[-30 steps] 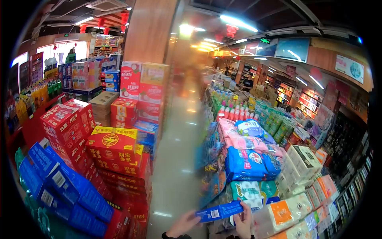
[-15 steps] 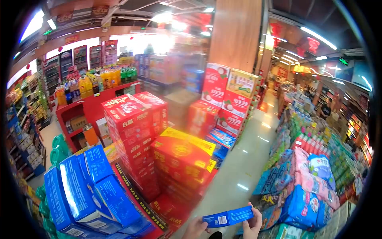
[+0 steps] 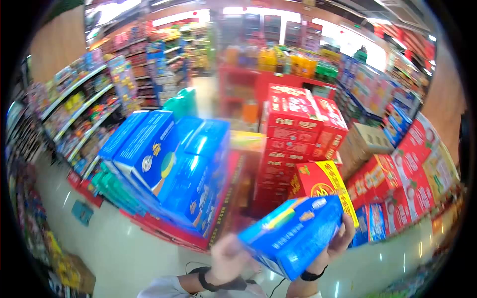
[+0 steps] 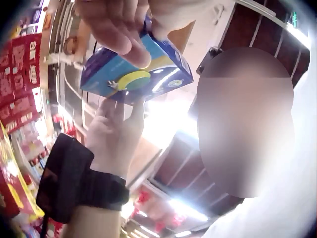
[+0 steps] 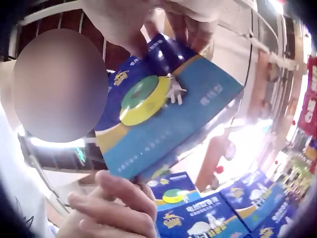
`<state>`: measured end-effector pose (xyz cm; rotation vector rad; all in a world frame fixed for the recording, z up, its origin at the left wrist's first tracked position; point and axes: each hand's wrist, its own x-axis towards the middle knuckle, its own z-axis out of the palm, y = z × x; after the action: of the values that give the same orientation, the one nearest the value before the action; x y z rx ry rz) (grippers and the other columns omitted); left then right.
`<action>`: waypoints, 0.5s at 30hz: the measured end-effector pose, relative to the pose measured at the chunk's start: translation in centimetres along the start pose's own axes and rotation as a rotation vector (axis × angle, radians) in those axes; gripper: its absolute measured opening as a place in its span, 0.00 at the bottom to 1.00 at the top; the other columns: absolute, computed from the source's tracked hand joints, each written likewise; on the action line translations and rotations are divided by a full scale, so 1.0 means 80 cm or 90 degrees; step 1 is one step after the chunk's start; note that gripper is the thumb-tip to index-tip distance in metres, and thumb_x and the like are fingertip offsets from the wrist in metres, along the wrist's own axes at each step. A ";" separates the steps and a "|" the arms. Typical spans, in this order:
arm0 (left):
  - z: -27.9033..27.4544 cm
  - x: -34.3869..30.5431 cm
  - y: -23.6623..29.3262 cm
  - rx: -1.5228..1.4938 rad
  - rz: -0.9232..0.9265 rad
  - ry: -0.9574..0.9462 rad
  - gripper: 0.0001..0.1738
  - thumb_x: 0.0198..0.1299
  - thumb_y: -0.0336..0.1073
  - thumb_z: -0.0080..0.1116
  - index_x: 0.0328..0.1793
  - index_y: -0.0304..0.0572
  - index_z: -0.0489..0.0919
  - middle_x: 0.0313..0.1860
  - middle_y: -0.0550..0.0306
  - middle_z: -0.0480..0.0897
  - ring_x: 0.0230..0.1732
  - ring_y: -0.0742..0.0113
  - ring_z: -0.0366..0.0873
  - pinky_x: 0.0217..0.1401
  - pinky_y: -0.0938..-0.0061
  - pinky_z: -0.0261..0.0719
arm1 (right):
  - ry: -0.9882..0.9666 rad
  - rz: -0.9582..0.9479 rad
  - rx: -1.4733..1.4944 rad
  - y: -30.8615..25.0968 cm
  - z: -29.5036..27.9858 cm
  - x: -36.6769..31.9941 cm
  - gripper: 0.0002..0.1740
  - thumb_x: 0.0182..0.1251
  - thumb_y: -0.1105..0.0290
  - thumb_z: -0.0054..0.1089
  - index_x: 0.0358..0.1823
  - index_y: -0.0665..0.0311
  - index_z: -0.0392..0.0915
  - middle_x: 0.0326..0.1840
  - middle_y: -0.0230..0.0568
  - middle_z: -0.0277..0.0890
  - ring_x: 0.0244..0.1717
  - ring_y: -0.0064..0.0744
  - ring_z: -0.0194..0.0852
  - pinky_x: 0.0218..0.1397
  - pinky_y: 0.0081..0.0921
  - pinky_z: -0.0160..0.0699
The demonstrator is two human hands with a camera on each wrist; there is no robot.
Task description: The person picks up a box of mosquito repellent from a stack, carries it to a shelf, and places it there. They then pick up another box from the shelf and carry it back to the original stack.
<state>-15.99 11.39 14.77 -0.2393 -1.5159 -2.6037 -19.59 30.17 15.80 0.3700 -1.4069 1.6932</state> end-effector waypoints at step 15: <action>0.036 0.123 0.024 -0.389 0.115 0.209 0.16 0.72 0.37 0.49 0.61 0.36 0.73 0.59 0.53 0.78 0.63 0.61 0.74 0.60 0.77 0.78 | -0.227 0.007 0.273 0.089 0.158 0.165 0.29 0.56 0.85 0.66 0.61 0.68 0.72 0.52 0.41 0.76 0.50 0.27 0.78 0.48 0.22 0.82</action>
<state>-25.09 12.72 19.77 0.0067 -0.5494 -2.7069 -36.27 24.62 24.45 0.9423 -1.2781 2.0068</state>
